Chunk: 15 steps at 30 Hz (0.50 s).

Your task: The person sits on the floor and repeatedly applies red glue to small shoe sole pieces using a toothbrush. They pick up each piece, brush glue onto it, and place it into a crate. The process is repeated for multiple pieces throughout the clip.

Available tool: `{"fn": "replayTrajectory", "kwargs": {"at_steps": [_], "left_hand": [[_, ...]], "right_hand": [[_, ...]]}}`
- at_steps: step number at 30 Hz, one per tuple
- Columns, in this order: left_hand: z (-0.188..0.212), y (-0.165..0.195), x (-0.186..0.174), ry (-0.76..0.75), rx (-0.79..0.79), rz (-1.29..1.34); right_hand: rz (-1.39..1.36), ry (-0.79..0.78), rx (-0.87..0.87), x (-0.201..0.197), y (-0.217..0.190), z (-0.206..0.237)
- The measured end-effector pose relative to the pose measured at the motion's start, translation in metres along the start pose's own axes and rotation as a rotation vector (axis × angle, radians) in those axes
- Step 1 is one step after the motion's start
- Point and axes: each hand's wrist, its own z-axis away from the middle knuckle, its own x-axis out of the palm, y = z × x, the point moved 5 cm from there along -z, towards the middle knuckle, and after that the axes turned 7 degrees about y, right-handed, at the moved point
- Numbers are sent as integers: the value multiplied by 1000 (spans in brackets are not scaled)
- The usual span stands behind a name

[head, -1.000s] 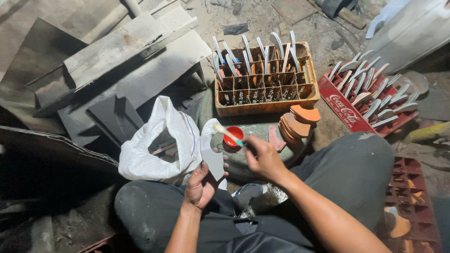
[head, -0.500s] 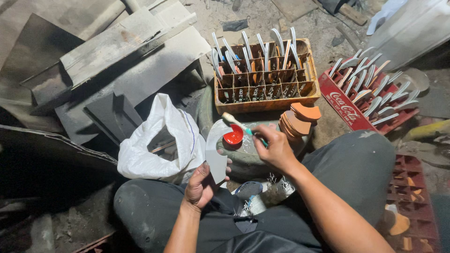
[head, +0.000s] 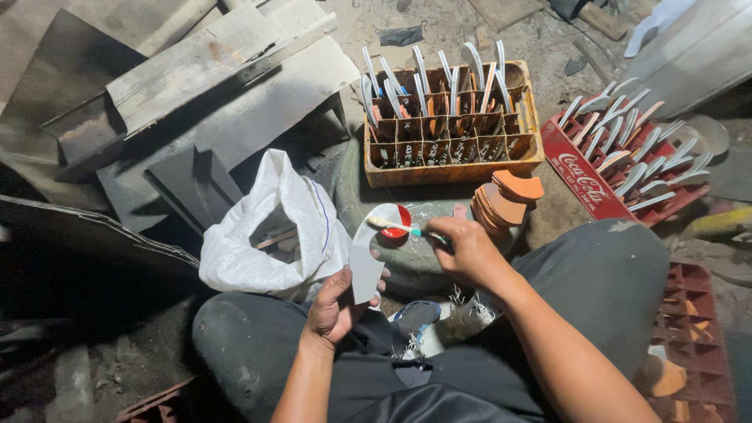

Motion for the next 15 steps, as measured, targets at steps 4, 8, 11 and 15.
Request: {"fn": "replayTrajectory", "kwargs": {"at_steps": [4,8,11,15], "left_hand": [[-4,0,1,39,6,-20],[-3,-3,0,17,-37,8],[1,-2,-6,44,-25,16],[-2,-1,-9,29,-7,6]], "right_hand": [[-9,7,77,4,-2,5],[-156,-79,-114,19,-15,6],[-105,-168,-77,15,-10,0],[-57,-208,78,-8,0,-3]]}}
